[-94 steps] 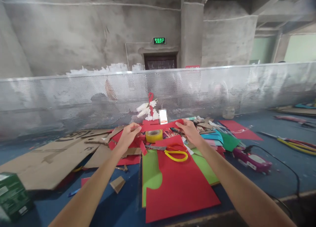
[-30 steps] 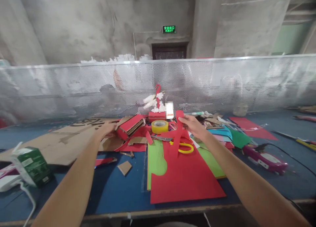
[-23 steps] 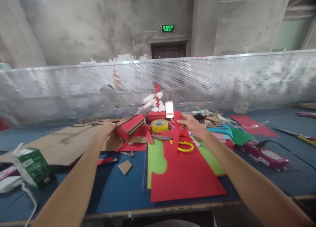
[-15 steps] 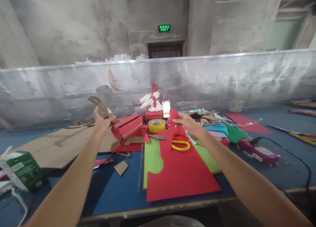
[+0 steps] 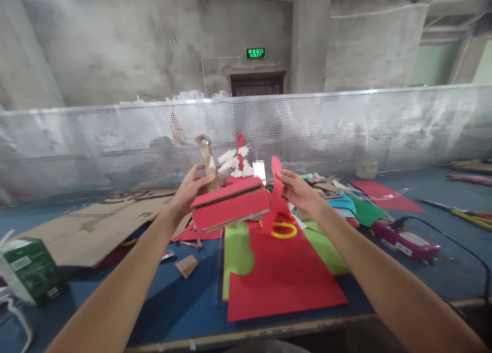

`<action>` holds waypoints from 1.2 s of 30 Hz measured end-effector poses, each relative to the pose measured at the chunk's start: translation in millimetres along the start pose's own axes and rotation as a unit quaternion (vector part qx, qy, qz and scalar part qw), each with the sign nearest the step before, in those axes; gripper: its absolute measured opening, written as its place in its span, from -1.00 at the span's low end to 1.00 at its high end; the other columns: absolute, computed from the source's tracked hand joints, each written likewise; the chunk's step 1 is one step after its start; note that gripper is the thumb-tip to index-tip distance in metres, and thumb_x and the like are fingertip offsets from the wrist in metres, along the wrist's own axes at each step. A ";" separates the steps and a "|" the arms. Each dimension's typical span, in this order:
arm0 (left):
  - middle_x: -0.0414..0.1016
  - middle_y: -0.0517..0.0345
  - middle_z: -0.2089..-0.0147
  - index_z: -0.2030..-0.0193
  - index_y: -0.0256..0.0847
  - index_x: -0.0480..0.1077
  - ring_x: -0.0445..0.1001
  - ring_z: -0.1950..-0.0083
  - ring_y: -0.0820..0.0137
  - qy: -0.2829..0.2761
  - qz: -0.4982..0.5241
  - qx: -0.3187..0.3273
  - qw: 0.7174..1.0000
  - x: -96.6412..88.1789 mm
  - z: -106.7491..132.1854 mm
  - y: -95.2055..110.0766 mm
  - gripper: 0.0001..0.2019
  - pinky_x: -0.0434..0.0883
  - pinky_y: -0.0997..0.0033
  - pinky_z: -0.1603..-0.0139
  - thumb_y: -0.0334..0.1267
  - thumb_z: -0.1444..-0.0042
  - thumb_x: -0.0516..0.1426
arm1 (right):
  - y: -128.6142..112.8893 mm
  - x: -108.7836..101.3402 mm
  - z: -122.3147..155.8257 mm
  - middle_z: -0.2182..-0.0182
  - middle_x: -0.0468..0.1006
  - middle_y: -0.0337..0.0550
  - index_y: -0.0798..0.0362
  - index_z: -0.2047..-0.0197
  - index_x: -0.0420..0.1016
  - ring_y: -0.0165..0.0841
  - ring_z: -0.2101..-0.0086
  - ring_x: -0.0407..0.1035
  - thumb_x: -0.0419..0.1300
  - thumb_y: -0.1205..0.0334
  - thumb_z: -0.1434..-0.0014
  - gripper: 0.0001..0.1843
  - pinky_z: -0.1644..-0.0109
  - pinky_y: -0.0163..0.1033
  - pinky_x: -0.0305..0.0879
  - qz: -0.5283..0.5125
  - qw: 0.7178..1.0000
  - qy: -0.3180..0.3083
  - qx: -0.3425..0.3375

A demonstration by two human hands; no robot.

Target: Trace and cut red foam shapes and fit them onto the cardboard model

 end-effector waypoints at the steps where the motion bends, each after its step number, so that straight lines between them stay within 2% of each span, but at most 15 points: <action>1: 0.63 0.10 0.21 -0.12 -0.12 0.27 0.62 0.30 0.26 -0.030 -0.004 -0.013 0.999 12.8 2.7 -2.4 -0.40 0.52 0.31 0.29 -0.13 0.02 0.39 | -1.8 -0.4 0.9 0.51 0.55 -0.34 0.01 0.33 0.50 -0.49 0.55 0.40 0.50 0.13 0.03 -0.70 0.44 -0.38 0.39 -0.005 1.000 0.005 -0.001; 5: 0.63 0.05 0.15 -0.22 -0.06 0.19 0.60 0.30 0.29 -0.107 -0.043 -0.021 0.993 45.7 14.1 -7.7 -0.36 0.45 0.40 0.38 -0.08 -0.05 0.34 | -8.8 -0.5 4.4 0.48 0.59 -0.32 0.01 0.32 0.53 -0.47 0.54 0.42 0.49 0.11 0.03 -0.72 0.46 -0.40 0.39 -0.025 0.999 0.024 -0.003; 7: 0.63 0.05 0.15 -0.23 -0.06 0.19 0.59 0.28 0.28 -0.127 -0.060 -0.016 0.990 53.6 18.2 -10.5 -0.36 0.42 0.41 0.38 -0.06 -0.06 0.34 | -11.4 -0.3 4.8 0.45 0.61 -0.30 0.01 0.30 0.55 -0.46 0.51 0.46 0.48 0.10 0.01 -0.73 0.43 -0.40 0.42 -0.032 0.999 0.031 -0.005; 11: 0.62 0.00 0.10 -0.29 -0.06 0.16 0.60 0.21 0.19 -0.154 -0.070 -0.012 0.985 62.5 20.9 -19.2 -0.30 0.48 0.29 0.30 -0.03 -0.06 0.33 | -8.9 0.1 3.0 0.47 0.61 -0.35 0.01 0.35 0.51 -0.49 0.52 0.45 0.48 0.18 0.02 -0.76 0.42 -0.42 0.41 -0.034 0.999 0.041 -0.007; 15: 0.62 -0.05 0.06 -0.31 -0.10 0.18 0.61 0.16 0.16 -0.158 -0.070 -0.011 0.985 63.4 17.2 -30.3 -0.28 0.51 0.20 0.20 -0.01 -0.05 0.33 | 0.5 8.6 1.8 0.39 0.65 -0.29 0.01 0.28 0.53 -0.41 0.45 0.52 0.50 0.26 0.09 -0.70 0.29 -0.32 0.50 -0.019 0.999 0.031 0.011; 18: 0.61 -0.09 0.01 -0.22 -0.15 0.29 0.60 0.05 0.11 -0.170 -0.058 -0.016 0.984 61.4 13.4 -39.6 -0.37 0.52 0.17 0.12 0.01 -0.06 0.32 | 0.3 23.6 -1.8 0.37 0.66 -0.25 0.02 0.27 0.56 -0.38 0.43 0.53 0.50 0.24 0.08 -0.71 0.25 -0.29 0.52 -0.006 1.000 0.015 0.014; 21: 0.60 -0.12 -0.03 -0.13 -0.20 0.36 0.59 0.00 0.09 -0.190 -0.038 -0.039 0.980 59.7 11.5 -47.6 -0.44 0.51 0.15 0.06 0.03 -0.06 0.32 | -7.9 46.9 -13.6 0.36 0.66 -0.22 0.04 0.26 0.59 -0.39 0.41 0.53 0.50 0.22 0.07 -0.72 0.25 -0.29 0.52 0.025 1.000 -0.013 0.008; 25: 0.62 -0.06 0.04 -0.11 -0.19 0.39 0.61 0.07 0.14 -0.196 -0.028 -0.051 0.979 59.4 13.3 -48.1 -0.48 0.52 0.18 0.10 -0.01 -0.07 0.33 | -24.0 83.9 -41.7 0.29 0.66 -0.17 0.07 0.21 0.59 -0.38 0.32 0.54 0.46 0.28 0.03 -0.72 0.15 -0.28 0.52 0.095 0.993 -0.067 -0.030; 27: 0.63 -0.04 0.08 -0.11 -0.18 0.40 0.62 0.12 0.15 -0.204 -0.015 -0.046 0.978 61.7 15.1 -45.6 -0.48 0.53 0.20 0.14 -0.07 -0.03 0.34 | -29.9 95.1 -58.0 0.30 0.65 -0.15 0.07 0.20 0.56 -0.38 0.32 0.54 0.42 0.30 0.00 -0.74 0.13 -0.26 0.52 0.139 0.987 -0.056 -0.058; 31: 0.63 -0.01 0.07 -0.12 -0.15 0.43 0.61 0.17 0.18 -0.195 0.006 -0.061 0.979 61.5 14.8 -48.6 -0.49 0.52 0.23 0.17 -0.15 0.00 0.32 | -34.5 102.4 -84.3 0.37 0.64 -0.15 0.06 0.21 0.49 -0.37 0.39 0.53 0.37 0.30 -0.05 -0.79 0.24 -0.23 0.54 0.247 0.962 -0.015 -0.111; 34: 0.62 -0.02 0.05 -0.13 -0.15 0.43 0.60 0.18 0.22 -0.164 0.027 -0.100 0.981 54.5 11.3 -57.3 -0.53 0.50 0.27 0.19 -0.06 -0.09 0.25 | -36.8 100.0 -93.1 0.43 0.61 -0.18 0.06 0.24 0.48 -0.38 0.45 0.50 0.39 0.30 -0.02 -0.77 0.33 -0.24 0.52 0.276 0.950 -0.014 -0.146; 36: 0.61 -0.05 0.03 -0.14 -0.16 0.42 0.60 0.19 0.23 -0.179 0.042 -0.110 0.977 53.3 11.1 -59.2 -0.52 0.48 0.30 0.23 0.05 -0.16 0.19 | -40.2 97.2 -93.0 0.43 0.59 -0.20 0.06 0.26 0.48 -0.39 0.46 0.48 0.41 0.31 0.02 -0.75 0.37 -0.26 0.50 0.292 0.941 -0.013 -0.168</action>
Point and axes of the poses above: each hand's wrist, its own z-axis away from the middle knuckle, its own x-axis out of the palm, y = z × x, the point moved 6 cm from there along -z, towards the middle knuckle
